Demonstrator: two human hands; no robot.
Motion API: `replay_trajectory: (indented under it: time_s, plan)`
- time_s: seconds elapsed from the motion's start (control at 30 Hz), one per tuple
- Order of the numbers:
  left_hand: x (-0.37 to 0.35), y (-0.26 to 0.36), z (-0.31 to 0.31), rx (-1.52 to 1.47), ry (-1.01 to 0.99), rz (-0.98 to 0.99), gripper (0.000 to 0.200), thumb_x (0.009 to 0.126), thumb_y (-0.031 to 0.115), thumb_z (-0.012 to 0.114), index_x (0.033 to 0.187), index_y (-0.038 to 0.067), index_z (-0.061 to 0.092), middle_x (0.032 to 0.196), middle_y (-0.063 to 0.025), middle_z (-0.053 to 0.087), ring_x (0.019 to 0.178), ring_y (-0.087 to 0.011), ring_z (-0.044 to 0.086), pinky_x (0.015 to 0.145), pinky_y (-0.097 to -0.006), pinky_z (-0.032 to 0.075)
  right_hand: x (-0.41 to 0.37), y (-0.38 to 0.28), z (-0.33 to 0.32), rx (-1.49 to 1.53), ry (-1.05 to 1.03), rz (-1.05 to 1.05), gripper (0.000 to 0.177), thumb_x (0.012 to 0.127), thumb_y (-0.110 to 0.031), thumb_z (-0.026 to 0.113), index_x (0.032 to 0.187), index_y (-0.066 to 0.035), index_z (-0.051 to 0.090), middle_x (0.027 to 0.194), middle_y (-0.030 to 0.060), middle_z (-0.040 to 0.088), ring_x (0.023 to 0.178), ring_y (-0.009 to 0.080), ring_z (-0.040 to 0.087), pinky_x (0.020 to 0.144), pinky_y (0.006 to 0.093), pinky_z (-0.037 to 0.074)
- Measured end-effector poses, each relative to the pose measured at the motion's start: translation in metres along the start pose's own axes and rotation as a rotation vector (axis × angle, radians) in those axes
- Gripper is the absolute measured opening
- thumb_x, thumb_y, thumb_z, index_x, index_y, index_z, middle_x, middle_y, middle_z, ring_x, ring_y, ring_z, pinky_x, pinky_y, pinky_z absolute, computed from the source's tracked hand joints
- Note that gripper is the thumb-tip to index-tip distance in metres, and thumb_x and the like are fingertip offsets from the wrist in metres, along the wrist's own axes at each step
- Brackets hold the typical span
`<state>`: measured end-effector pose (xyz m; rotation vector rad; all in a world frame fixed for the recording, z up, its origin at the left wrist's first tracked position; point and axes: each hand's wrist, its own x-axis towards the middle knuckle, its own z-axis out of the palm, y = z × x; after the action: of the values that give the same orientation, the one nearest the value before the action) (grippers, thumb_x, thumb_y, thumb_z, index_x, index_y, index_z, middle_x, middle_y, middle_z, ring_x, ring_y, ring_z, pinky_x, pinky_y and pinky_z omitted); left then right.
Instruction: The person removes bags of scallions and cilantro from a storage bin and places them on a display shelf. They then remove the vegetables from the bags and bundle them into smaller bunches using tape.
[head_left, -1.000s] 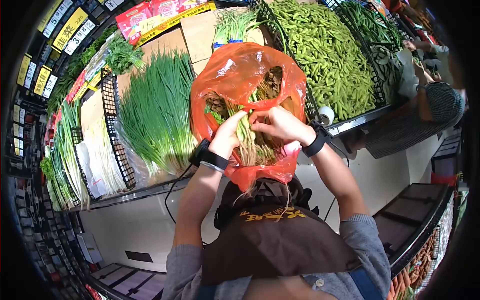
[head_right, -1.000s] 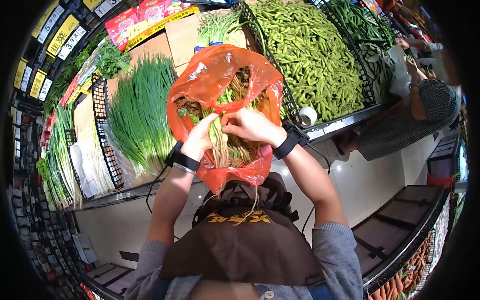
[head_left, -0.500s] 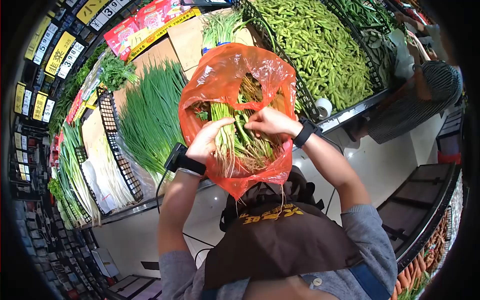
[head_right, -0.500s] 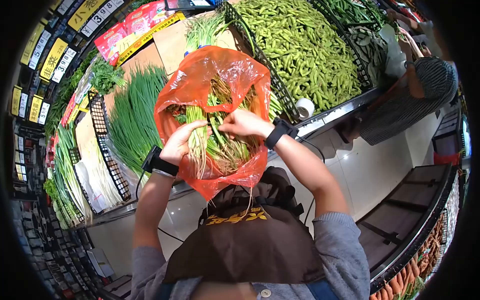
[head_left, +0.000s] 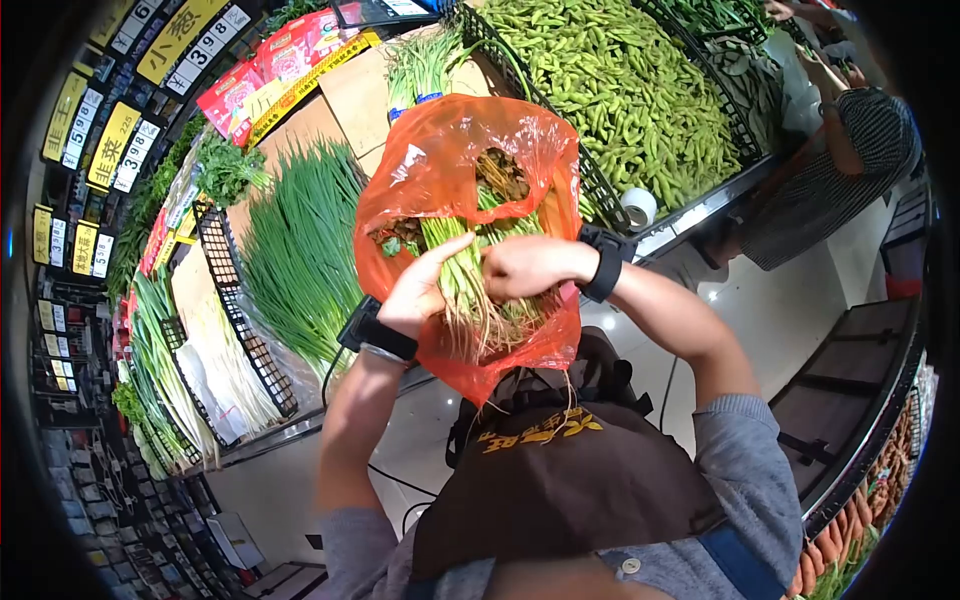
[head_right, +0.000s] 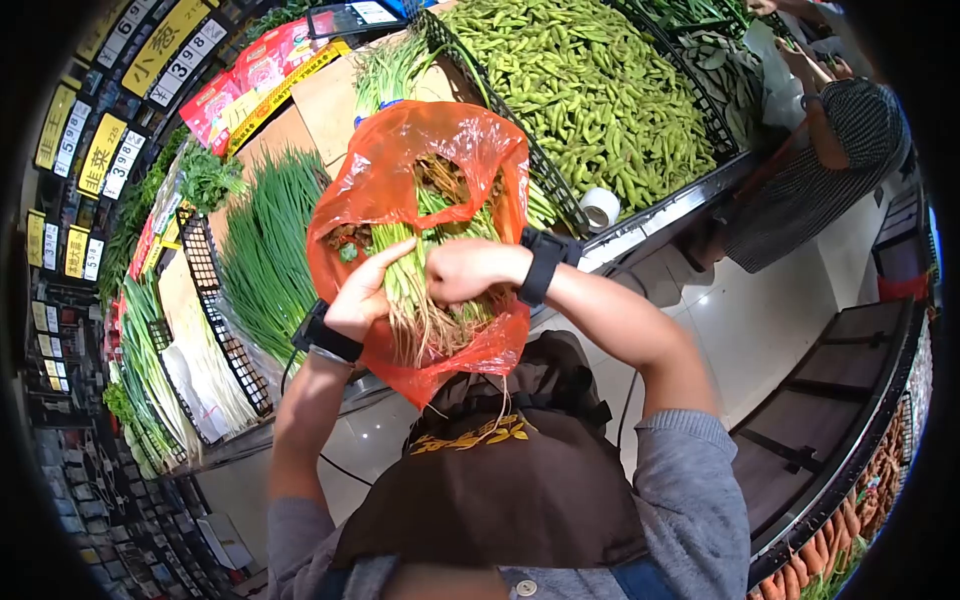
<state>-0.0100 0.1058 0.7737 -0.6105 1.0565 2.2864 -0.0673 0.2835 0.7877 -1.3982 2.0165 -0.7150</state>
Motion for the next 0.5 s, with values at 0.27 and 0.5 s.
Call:
replay_trajectory:
  time_s: [0.27,0.5]
  plan:
    - [-0.020,0.044,0.002,0.065,0.099,0.064,0.020,0.078,0.013,0.064,0.092,0.000,0.058,0.081,-0.0091,0.063,0.071,-0.0168,0.062,0.064,-0.0290,0.053,0.017,0.040,-0.011,-0.470,0.290,-0.563,0.018,0.080,-0.024,0.052,0.071,-0.010,0.058,0.076,0.0042,0.054,0.081,0.0245,0.055,0.061,0.0364,0.050]
    - [-0.032,0.072,0.030,0.101,0.140,0.071,0.018,0.079,0.008,0.060,0.093,-0.001,0.052,0.076,-0.0105,0.061,0.062,-0.0172,0.060,0.052,-0.0269,0.052,0.046,0.113,-0.003,-0.607,0.243,-0.628,0.043,0.087,-0.040,0.043,0.121,-0.014,0.051,0.127,0.0045,0.046,0.122,0.0246,0.037,0.101,0.0404,0.031]
